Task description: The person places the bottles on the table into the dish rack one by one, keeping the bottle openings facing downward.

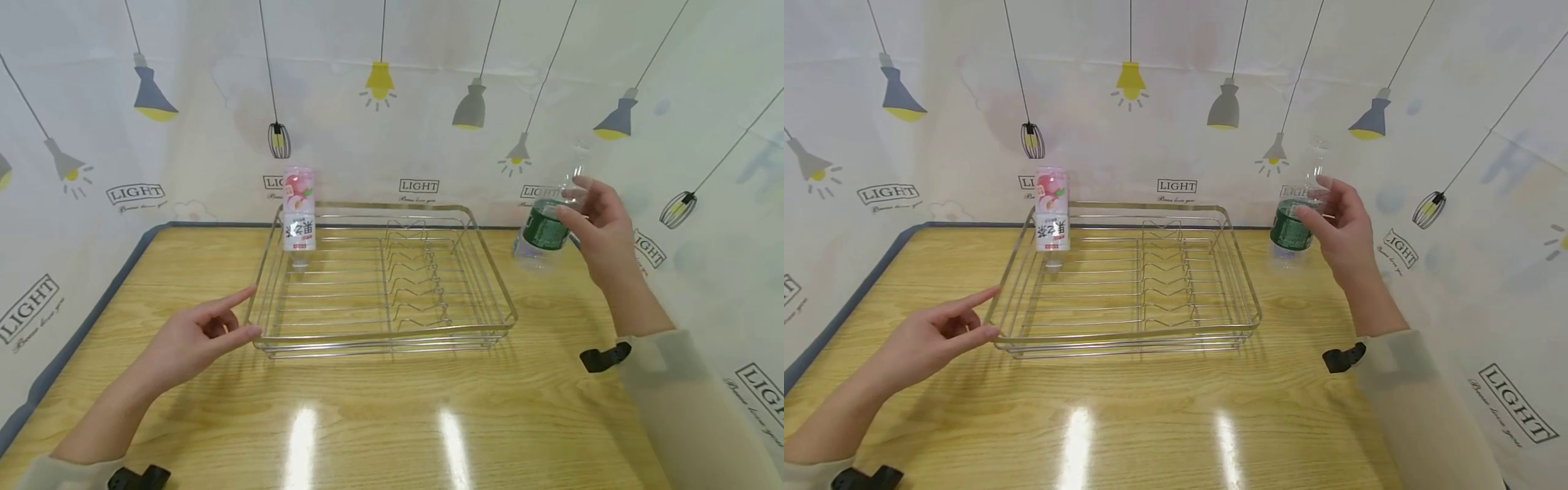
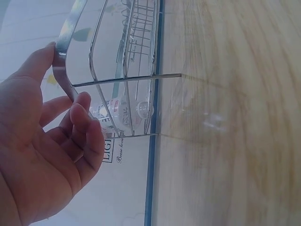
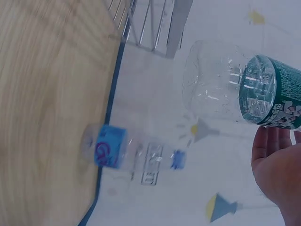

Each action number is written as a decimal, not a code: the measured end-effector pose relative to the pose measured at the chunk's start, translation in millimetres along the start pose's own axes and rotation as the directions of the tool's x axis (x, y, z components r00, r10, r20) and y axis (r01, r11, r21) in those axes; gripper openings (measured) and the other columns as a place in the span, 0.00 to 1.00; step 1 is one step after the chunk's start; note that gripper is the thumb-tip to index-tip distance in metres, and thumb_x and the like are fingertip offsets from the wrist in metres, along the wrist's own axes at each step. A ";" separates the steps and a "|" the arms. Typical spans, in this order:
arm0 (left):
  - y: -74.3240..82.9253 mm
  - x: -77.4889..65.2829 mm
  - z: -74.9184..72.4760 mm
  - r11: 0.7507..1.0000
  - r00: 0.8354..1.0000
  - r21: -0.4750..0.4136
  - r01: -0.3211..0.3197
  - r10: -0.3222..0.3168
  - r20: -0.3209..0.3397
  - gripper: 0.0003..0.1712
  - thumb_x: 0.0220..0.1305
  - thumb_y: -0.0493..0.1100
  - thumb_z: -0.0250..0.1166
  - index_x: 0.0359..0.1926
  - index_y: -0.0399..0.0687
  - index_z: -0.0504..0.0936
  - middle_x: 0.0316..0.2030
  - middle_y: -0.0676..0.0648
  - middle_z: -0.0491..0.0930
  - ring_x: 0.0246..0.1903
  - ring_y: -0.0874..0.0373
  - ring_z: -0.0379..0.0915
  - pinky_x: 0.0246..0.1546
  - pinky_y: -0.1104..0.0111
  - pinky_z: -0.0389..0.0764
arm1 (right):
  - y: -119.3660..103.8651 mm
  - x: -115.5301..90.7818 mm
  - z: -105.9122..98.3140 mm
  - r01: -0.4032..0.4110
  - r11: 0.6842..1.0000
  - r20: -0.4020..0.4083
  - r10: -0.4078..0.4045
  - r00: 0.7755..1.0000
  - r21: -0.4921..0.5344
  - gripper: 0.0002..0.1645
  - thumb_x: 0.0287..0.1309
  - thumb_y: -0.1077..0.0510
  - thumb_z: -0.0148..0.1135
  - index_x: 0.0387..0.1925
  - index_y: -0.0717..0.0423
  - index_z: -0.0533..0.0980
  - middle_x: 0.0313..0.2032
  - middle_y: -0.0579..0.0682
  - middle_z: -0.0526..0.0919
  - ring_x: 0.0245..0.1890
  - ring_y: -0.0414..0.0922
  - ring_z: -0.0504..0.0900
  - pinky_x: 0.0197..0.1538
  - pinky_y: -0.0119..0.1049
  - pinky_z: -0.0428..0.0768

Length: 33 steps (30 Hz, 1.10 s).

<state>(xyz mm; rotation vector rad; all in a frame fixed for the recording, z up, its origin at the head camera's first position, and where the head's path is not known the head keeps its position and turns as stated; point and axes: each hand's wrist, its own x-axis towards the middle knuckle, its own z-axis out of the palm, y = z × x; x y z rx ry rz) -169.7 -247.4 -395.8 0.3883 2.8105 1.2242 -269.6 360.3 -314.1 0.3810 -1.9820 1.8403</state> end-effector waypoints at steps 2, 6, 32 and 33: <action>0.6 0.1 -0.5 1.000 1.000 0.002 0.000 0.000 0.006 0.42 0.76 0.56 0.72 0.84 0.58 0.68 0.38 0.49 0.84 0.31 0.61 0.71 0.30 0.67 0.74 | -6.5 -0.9 12.4 0.021 0.999 0.031 -0.022 0.999 0.024 0.29 0.73 0.67 0.68 0.71 0.49 0.76 0.57 0.45 0.84 0.54 0.39 0.80 0.51 0.22 0.82; 1.5 0.0 -0.8 1.000 1.000 0.006 0.002 -0.002 0.017 0.42 0.76 0.57 0.72 0.85 0.58 0.68 0.38 0.49 0.84 0.30 0.60 0.71 0.29 0.67 0.73 | -17.1 -2.7 35.7 0.046 0.999 0.084 -0.047 0.995 0.016 0.29 0.73 0.68 0.67 0.70 0.48 0.77 0.57 0.46 0.84 0.54 0.40 0.80 0.52 0.25 0.81; 5.4 0.8 -2.6 0.999 1.000 0.033 -0.022 0.022 0.008 0.41 0.76 0.56 0.73 0.83 0.53 0.70 0.36 0.50 0.82 0.28 0.61 0.69 0.28 0.67 0.72 | -26.3 -19.2 138.6 0.051 0.981 0.391 0.026 0.920 -0.186 0.38 0.70 0.65 0.71 0.78 0.55 0.69 0.63 0.58 0.78 0.57 0.47 0.79 0.62 0.32 0.79; 6.3 1.0 -3.4 0.999 1.000 0.033 -0.024 0.023 0.005 0.41 0.76 0.55 0.73 0.83 0.52 0.71 0.36 0.50 0.81 0.28 0.61 0.69 0.28 0.67 0.71 | -26.3 -19.2 140.5 0.053 0.981 0.394 0.026 0.919 -0.188 0.39 0.70 0.65 0.71 0.78 0.54 0.69 0.64 0.58 0.78 0.57 0.47 0.79 0.62 0.32 0.79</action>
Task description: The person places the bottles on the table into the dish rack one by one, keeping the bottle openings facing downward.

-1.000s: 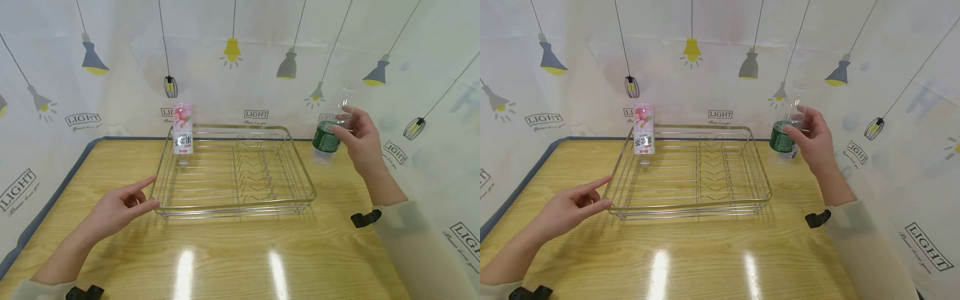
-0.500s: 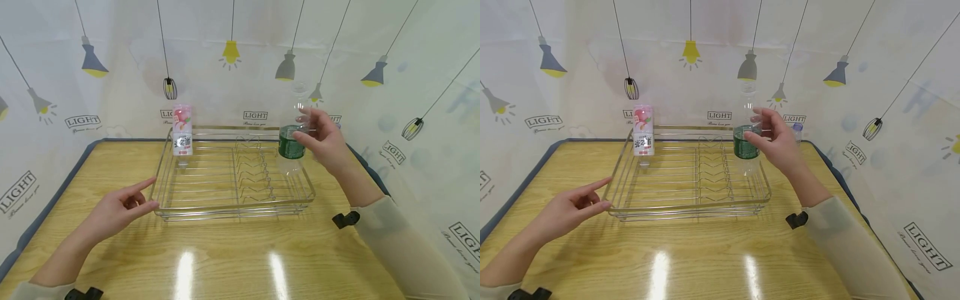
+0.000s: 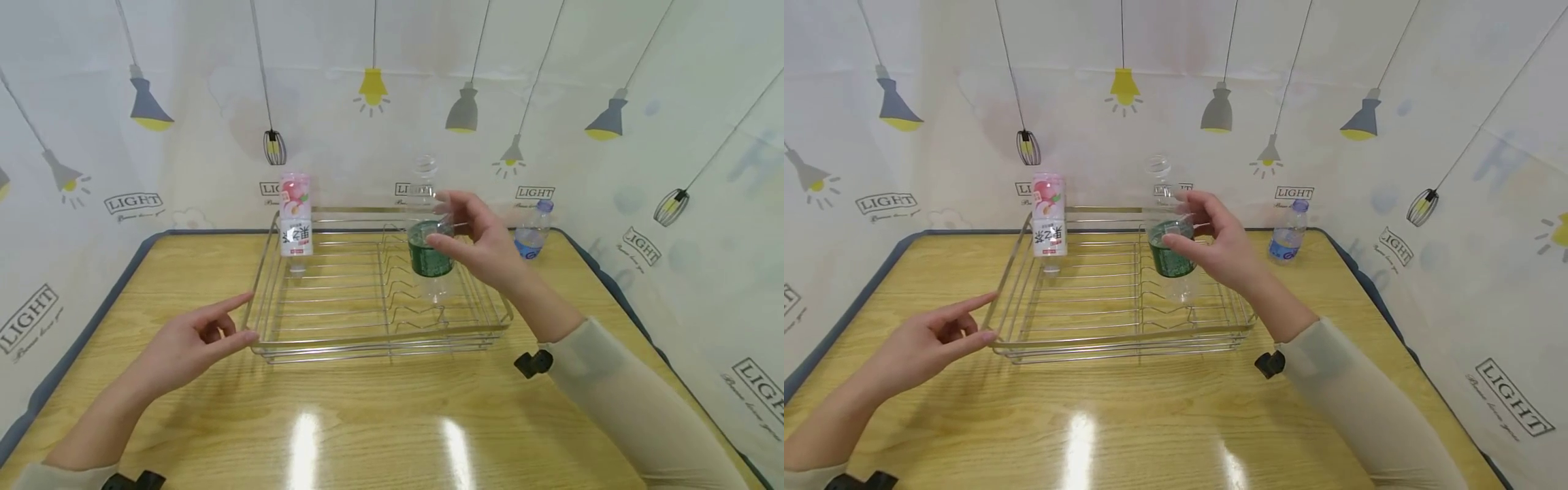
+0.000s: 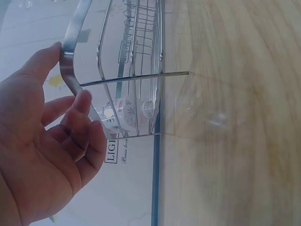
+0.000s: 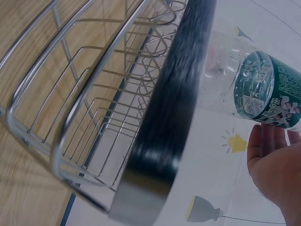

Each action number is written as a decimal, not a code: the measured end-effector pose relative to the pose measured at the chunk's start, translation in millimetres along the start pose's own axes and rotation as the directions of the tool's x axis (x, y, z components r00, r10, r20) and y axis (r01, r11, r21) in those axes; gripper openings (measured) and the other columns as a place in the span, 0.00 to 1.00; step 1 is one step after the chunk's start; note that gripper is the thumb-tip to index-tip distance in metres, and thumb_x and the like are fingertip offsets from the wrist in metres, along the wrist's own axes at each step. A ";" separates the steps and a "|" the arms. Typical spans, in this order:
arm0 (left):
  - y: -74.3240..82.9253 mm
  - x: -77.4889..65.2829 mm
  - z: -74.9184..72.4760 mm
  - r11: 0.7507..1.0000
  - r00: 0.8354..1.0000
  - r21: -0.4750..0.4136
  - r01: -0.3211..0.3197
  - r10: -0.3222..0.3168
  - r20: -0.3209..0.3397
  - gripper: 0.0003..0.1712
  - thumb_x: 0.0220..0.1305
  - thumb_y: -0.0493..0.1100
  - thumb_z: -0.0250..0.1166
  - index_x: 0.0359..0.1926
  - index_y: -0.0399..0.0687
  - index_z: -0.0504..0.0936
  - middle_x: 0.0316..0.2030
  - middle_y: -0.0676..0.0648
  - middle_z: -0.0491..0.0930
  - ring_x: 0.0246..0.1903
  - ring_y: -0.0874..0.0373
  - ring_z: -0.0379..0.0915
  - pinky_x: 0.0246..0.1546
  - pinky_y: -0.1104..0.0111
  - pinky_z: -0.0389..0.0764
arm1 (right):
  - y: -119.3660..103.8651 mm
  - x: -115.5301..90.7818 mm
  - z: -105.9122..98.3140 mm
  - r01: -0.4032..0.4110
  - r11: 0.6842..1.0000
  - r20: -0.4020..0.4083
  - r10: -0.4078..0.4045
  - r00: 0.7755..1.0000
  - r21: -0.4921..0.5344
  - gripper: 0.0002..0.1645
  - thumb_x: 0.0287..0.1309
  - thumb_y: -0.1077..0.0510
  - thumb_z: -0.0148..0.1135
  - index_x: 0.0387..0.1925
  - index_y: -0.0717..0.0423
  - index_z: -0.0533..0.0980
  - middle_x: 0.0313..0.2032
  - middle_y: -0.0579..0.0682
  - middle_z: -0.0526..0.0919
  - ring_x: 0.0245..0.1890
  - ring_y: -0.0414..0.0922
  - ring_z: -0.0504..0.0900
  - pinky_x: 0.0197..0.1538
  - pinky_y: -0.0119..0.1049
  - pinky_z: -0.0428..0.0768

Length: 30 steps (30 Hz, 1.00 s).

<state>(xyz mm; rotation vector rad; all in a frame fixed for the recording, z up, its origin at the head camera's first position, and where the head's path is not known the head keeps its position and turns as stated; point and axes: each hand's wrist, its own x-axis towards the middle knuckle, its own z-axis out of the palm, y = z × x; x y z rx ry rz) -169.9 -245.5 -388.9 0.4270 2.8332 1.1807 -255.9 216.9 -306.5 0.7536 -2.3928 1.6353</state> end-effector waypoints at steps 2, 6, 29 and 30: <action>3.3 1.3 -1.6 1.000 1.000 0.007 -0.013 0.013 -0.012 0.40 0.75 0.55 0.73 0.82 0.51 0.72 0.35 0.50 0.79 0.28 0.61 0.69 0.28 0.67 0.71 | -1.1 0.9 2.2 0.012 1.000 0.005 -0.012 1.000 0.005 0.40 0.69 0.65 0.71 0.79 0.55 0.69 0.65 0.61 0.78 0.58 0.48 0.79 0.63 0.33 0.78; 17.1 6.2 -3.6 0.995 0.992 0.026 -0.092 0.094 -0.080 0.36 0.74 0.51 0.75 0.78 0.51 0.77 0.32 0.51 0.78 0.26 0.61 0.68 0.27 0.68 0.71 | -5.2 2.1 5.9 0.045 0.999 0.008 -0.046 0.999 0.018 0.40 0.68 0.65 0.71 0.79 0.56 0.69 0.64 0.59 0.79 0.58 0.48 0.79 0.63 0.33 0.78; 120.8 96.5 27.0 0.933 0.977 -0.294 -0.207 0.213 -0.010 0.35 0.75 0.52 0.74 0.79 0.66 0.75 0.58 0.49 0.83 0.55 0.54 0.86 0.47 0.64 0.88 | -18.9 8.0 28.9 0.112 0.993 0.085 -0.115 0.990 0.044 0.39 0.65 0.67 0.74 0.73 0.61 0.68 0.63 0.57 0.81 0.57 0.51 0.81 0.63 0.39 0.80; 122.9 99.8 28.7 0.926 0.977 -0.318 -0.206 0.214 -0.010 0.36 0.75 0.52 0.74 0.80 0.66 0.74 0.60 0.49 0.82 0.58 0.54 0.86 0.48 0.64 0.88 | -18.8 8.4 29.8 0.111 0.993 0.090 -0.114 0.989 0.038 0.39 0.65 0.67 0.74 0.73 0.60 0.68 0.63 0.56 0.81 0.57 0.50 0.81 0.62 0.39 0.81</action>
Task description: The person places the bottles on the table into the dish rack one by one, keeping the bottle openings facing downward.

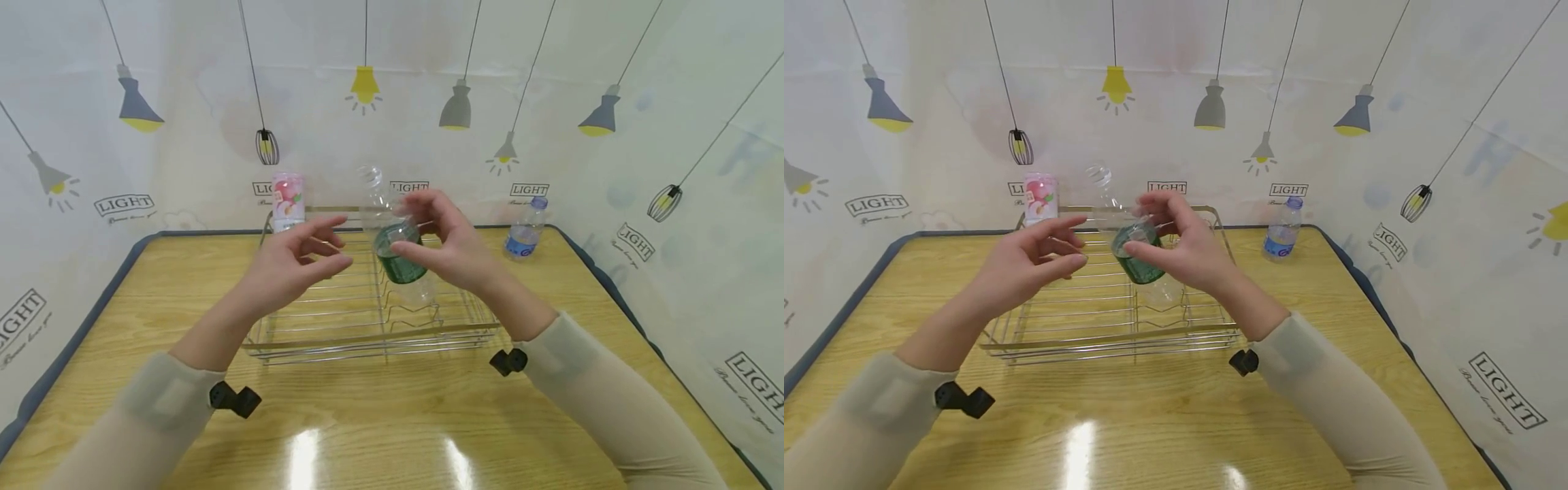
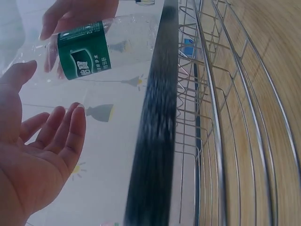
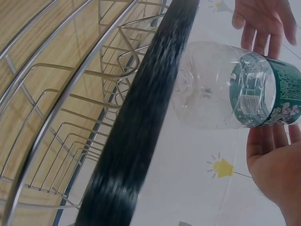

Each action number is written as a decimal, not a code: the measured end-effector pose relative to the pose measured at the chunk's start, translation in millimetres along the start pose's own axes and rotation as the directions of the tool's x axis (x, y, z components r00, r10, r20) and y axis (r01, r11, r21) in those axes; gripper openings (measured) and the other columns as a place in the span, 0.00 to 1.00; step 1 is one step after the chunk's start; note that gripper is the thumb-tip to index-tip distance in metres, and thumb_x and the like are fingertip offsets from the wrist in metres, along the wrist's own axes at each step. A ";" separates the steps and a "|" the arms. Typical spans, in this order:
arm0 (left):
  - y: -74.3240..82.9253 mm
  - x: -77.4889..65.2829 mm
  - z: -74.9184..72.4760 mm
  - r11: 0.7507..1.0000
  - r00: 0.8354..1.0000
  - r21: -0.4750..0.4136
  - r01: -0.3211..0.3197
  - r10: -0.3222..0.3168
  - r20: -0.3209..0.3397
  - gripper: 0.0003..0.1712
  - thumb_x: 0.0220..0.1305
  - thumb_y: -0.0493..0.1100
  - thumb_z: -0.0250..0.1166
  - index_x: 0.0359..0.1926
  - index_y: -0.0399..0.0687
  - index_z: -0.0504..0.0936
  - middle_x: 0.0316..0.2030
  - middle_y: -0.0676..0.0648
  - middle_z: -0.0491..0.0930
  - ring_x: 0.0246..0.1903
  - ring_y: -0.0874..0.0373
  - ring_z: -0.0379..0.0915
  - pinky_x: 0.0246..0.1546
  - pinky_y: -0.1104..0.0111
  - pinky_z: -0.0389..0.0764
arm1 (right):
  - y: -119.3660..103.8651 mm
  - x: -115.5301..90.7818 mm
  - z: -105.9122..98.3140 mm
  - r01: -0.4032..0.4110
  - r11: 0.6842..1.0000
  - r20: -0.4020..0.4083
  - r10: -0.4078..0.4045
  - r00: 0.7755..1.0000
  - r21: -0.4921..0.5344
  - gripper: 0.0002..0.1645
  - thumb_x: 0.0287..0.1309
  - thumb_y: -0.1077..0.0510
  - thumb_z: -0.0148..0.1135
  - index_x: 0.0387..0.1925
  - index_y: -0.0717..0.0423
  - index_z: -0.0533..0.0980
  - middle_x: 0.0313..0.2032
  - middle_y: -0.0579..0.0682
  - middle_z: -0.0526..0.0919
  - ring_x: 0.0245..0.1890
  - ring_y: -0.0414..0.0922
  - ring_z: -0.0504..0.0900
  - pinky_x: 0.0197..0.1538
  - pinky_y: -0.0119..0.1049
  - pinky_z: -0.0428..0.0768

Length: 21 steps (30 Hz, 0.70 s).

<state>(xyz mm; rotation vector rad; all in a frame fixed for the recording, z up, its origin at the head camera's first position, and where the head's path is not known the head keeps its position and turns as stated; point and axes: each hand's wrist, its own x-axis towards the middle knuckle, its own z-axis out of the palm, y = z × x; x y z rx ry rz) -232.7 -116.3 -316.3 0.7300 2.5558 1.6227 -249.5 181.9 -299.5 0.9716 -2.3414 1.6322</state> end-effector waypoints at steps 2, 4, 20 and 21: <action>1.8 6.2 3.7 0.999 1.000 -0.050 -0.007 0.007 0.001 0.38 0.75 0.51 0.74 0.81 0.64 0.72 0.64 0.48 0.80 0.63 0.53 0.84 0.51 0.65 0.89 | -0.4 0.5 1.4 -0.003 1.000 0.011 0.003 1.000 -0.013 0.39 0.65 0.66 0.75 0.73 0.58 0.69 0.62 0.56 0.82 0.56 0.50 0.81 0.61 0.38 0.81; 4.1 11.1 6.7 0.994 1.000 -0.105 -0.009 0.009 0.001 0.39 0.74 0.49 0.75 0.81 0.62 0.71 0.67 0.48 0.79 0.67 0.53 0.82 0.54 0.66 0.88 | -0.3 1.1 2.8 -0.005 1.000 0.022 0.006 1.000 -0.024 0.40 0.64 0.65 0.76 0.74 0.56 0.70 0.62 0.55 0.82 0.56 0.50 0.82 0.61 0.38 0.81; 14.0 18.1 16.6 0.914 0.995 -0.398 -0.081 0.096 0.019 0.34 0.74 0.34 0.71 0.77 0.49 0.73 0.66 0.44 0.79 0.64 0.50 0.81 0.56 0.59 0.90 | 1.1 1.5 12.2 0.008 0.996 0.070 -0.001 0.998 -0.092 0.37 0.60 0.62 0.81 0.68 0.56 0.74 0.55 0.55 0.84 0.55 0.50 0.83 0.63 0.44 0.83; 13.6 17.5 16.6 0.911 0.995 -0.404 -0.080 0.095 0.017 0.33 0.74 0.33 0.71 0.76 0.48 0.73 0.66 0.44 0.79 0.63 0.49 0.81 0.56 0.59 0.90 | 1.4 1.4 12.3 0.006 0.996 0.076 0.001 0.997 -0.092 0.37 0.60 0.62 0.81 0.68 0.56 0.74 0.56 0.55 0.84 0.56 0.50 0.83 0.64 0.46 0.82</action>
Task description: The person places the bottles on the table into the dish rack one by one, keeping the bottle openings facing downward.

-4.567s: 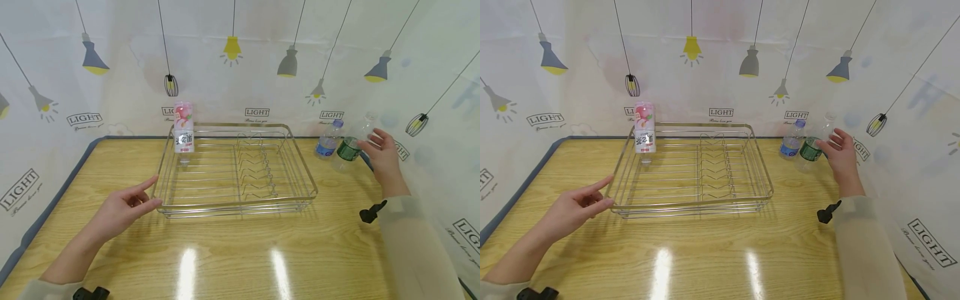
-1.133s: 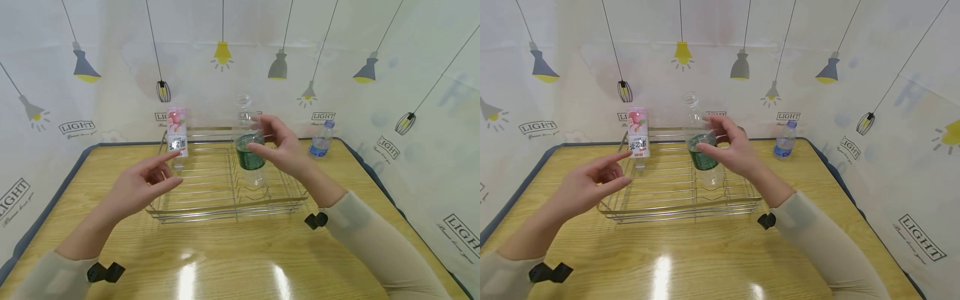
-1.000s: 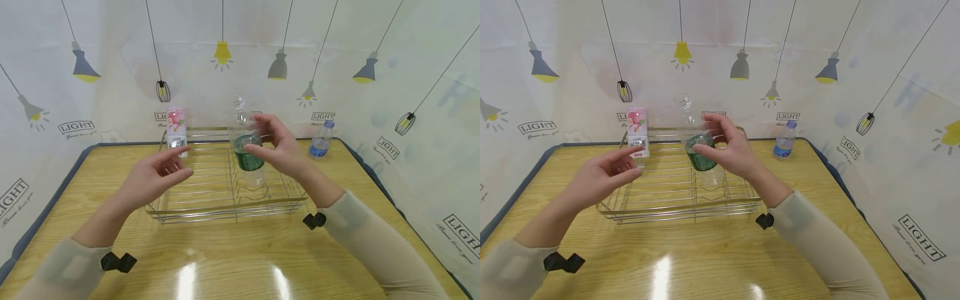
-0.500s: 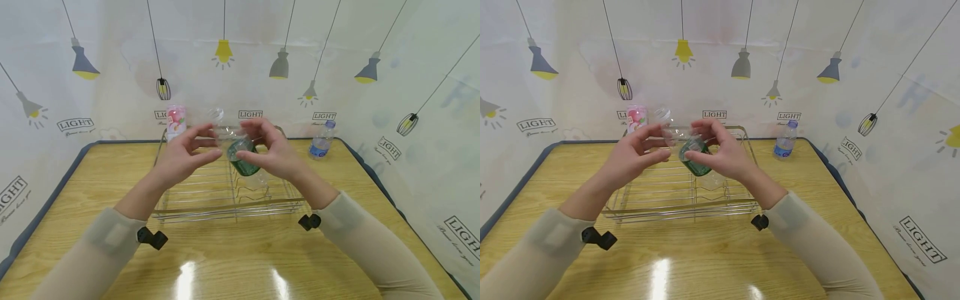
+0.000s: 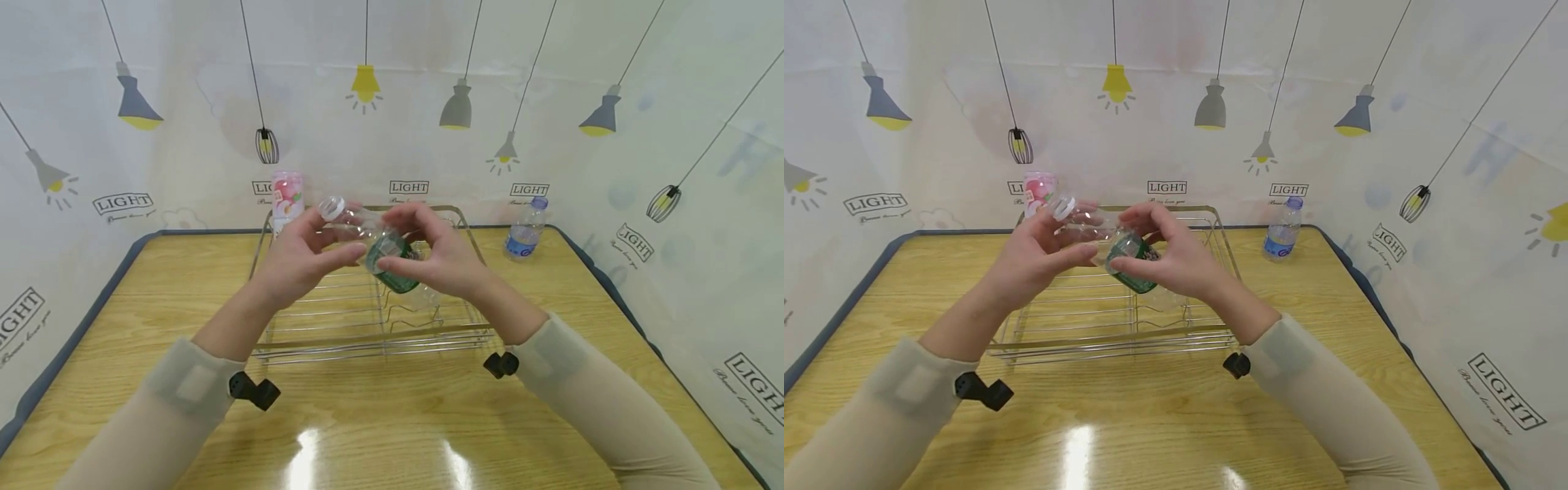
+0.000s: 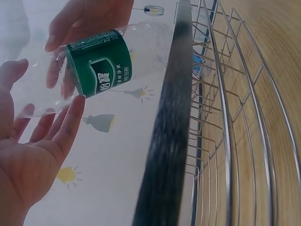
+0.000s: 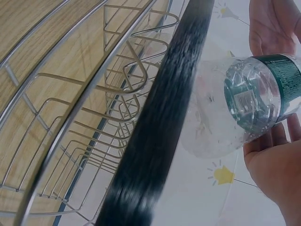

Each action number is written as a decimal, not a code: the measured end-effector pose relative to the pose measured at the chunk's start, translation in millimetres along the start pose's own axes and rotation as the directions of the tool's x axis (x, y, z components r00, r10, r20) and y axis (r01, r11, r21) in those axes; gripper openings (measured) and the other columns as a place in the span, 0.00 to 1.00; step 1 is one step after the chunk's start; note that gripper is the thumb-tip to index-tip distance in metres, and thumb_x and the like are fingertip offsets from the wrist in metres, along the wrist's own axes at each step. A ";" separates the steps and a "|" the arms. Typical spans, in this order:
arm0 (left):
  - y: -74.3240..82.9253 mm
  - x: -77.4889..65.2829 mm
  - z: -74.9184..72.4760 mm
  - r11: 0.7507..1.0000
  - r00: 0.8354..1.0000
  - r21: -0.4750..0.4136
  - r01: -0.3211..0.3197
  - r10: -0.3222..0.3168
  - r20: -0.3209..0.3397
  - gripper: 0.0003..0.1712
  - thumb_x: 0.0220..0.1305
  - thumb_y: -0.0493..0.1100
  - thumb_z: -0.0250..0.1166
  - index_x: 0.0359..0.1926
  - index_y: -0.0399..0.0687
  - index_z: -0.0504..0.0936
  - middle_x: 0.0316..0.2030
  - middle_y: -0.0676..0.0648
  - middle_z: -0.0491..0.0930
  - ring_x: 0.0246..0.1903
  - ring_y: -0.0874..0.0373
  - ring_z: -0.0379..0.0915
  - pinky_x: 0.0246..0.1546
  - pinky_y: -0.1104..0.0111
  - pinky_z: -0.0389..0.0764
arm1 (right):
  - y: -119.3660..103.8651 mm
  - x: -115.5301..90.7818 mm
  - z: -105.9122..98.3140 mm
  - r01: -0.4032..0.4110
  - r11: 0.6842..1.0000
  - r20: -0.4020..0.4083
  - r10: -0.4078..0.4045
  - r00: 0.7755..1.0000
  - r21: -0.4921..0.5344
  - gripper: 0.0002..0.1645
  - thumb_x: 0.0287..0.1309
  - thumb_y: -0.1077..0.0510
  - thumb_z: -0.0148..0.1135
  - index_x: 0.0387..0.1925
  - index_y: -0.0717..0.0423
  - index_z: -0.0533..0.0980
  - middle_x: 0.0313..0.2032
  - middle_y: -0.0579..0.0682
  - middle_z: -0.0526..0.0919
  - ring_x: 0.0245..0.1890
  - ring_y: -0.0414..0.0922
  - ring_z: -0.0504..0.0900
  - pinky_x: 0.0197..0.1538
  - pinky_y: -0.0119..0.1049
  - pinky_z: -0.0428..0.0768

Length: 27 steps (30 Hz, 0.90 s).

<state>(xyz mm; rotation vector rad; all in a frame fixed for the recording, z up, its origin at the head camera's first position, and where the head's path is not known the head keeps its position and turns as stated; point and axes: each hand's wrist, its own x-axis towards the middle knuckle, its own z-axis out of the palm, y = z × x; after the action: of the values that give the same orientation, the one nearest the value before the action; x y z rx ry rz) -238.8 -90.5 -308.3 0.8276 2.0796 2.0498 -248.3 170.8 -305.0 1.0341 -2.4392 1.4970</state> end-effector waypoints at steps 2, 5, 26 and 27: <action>-2.0 -1.7 -0.8 1.000 1.000 -0.013 -0.002 0.002 -0.006 0.32 0.74 0.33 0.70 0.75 0.46 0.74 0.65 0.44 0.80 0.63 0.47 0.82 0.56 0.59 0.91 | 0.9 -0.4 0.0 -0.003 1.000 0.016 0.003 1.000 0.001 0.38 0.60 0.62 0.81 0.69 0.56 0.74 0.58 0.55 0.84 0.58 0.50 0.83 0.66 0.49 0.81; -6.2 -4.6 -4.0 0.999 1.000 -0.039 0.001 -0.002 -0.023 0.31 0.74 0.31 0.70 0.73 0.48 0.75 0.64 0.45 0.81 0.63 0.48 0.83 0.55 0.59 0.91 | 3.4 -2.1 -1.7 -0.020 1.000 0.041 0.020 0.999 0.006 0.40 0.61 0.62 0.80 0.72 0.58 0.73 0.64 0.55 0.82 0.62 0.51 0.82 0.71 0.51 0.79; -23.1 -20.3 -34.3 0.953 0.995 -0.297 -0.056 0.029 -0.097 0.25 0.77 0.25 0.61 0.65 0.53 0.77 0.59 0.49 0.85 0.58 0.55 0.88 0.57 0.55 0.90 | 36.1 -25.4 -27.8 -0.192 0.981 0.093 0.189 0.978 0.027 0.44 0.68 0.59 0.76 0.79 0.49 0.66 0.74 0.50 0.73 0.74 0.52 0.73 0.78 0.57 0.70; -23.8 -20.5 -34.9 0.949 0.995 -0.308 -0.059 0.030 -0.098 0.24 0.77 0.25 0.61 0.65 0.53 0.78 0.59 0.49 0.85 0.58 0.55 0.87 0.57 0.55 0.89 | 36.4 -25.9 -27.7 -0.190 0.981 0.100 0.186 0.977 0.034 0.44 0.68 0.59 0.76 0.79 0.49 0.65 0.74 0.50 0.73 0.73 0.52 0.74 0.77 0.56 0.71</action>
<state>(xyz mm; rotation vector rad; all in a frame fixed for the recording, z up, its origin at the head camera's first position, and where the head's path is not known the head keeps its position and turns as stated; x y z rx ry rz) -244.0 -129.4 -334.0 0.7457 1.7220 2.3970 -257.1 216.8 -328.8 0.9251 -2.6490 1.5970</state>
